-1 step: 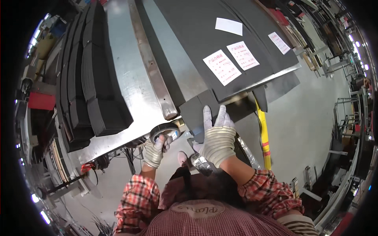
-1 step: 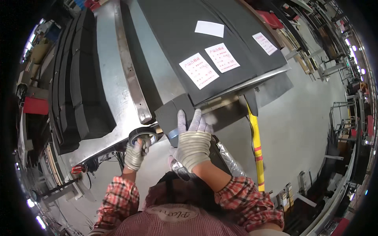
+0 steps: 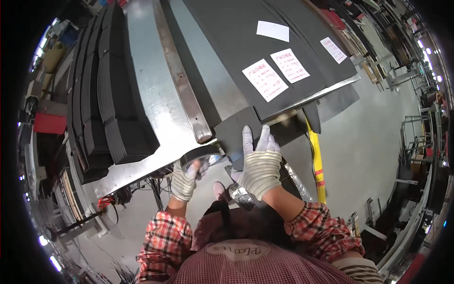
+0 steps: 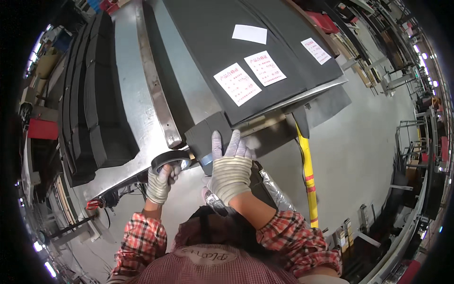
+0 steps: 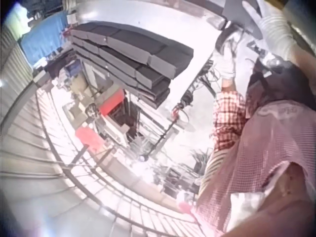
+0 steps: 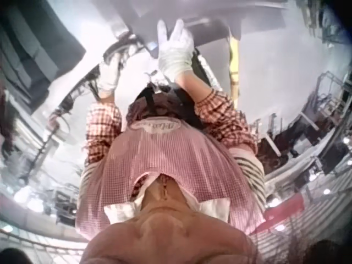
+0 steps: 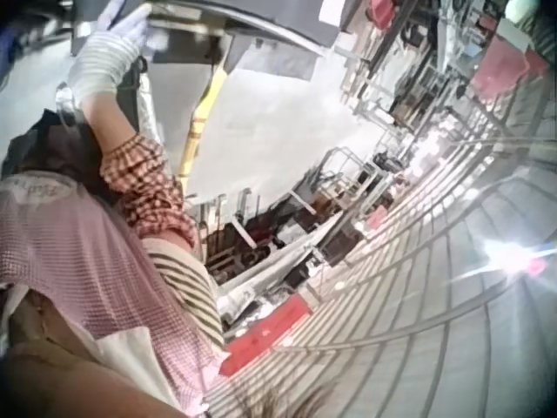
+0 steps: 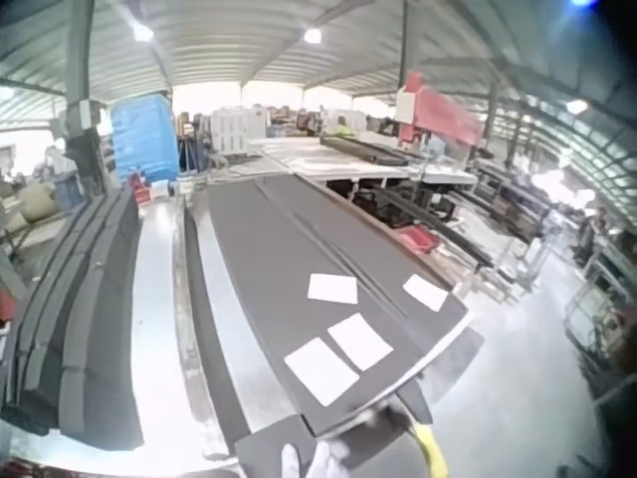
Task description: Bundling long dark industrial components with tape and applying labels.
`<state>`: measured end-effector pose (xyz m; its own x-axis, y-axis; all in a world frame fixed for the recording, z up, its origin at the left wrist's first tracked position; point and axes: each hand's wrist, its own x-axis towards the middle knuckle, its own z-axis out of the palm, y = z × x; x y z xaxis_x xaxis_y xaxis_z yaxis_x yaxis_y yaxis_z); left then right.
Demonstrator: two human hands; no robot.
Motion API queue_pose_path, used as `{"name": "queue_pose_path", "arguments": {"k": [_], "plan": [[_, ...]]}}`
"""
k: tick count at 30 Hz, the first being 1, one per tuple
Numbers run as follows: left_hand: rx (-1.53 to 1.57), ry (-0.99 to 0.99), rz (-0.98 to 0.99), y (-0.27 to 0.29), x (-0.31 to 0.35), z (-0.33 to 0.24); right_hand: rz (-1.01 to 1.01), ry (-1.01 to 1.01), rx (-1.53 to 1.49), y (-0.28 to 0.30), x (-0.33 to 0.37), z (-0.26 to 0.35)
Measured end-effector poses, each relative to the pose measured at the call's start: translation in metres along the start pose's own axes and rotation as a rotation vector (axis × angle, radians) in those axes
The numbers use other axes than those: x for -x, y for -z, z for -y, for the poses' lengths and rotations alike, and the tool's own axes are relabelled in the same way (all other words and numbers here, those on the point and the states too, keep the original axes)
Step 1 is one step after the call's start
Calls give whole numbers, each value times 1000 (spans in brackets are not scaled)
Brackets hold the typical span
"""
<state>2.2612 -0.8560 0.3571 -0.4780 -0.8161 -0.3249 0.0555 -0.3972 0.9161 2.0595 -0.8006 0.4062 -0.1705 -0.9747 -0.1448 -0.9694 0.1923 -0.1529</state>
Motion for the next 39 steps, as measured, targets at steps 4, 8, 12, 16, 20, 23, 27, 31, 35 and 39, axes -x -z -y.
{"name": "queue_pose_path", "arguments": {"k": [4,8,12,16,20,23,27,31,35,39], "plan": [[-331,-337,-96,-84,-46,-22,374,6,-189,20,-13,-4],[-873,-604,-130,-93,-51,-7,1,138,-843,86,-3,-69],[-969,-533,-124,-98,-50,-11,175,636,-436,84,-52,-63],[-997,-517,-169,-105,-54,-13,244,534,-138,47,-68,-101],[-1053,-559,-168,-101,-46,-22,498,73,215,-58,-86,-104],[-776,-611,-106,-94,-55,-33,367,33,-238,-138,-70,-173],[-227,47,-429,-25,-85,-61,302,-216,-1000,-114,-50,-198],[-113,-230,-273,4,-146,-60,174,-528,-1556,-81,6,-206],[-125,-144,-215,-19,-225,-86,102,-463,-2077,-28,44,-203],[-470,-439,-520,-26,-251,-69,248,-230,-1711,-3,101,-194]]}}
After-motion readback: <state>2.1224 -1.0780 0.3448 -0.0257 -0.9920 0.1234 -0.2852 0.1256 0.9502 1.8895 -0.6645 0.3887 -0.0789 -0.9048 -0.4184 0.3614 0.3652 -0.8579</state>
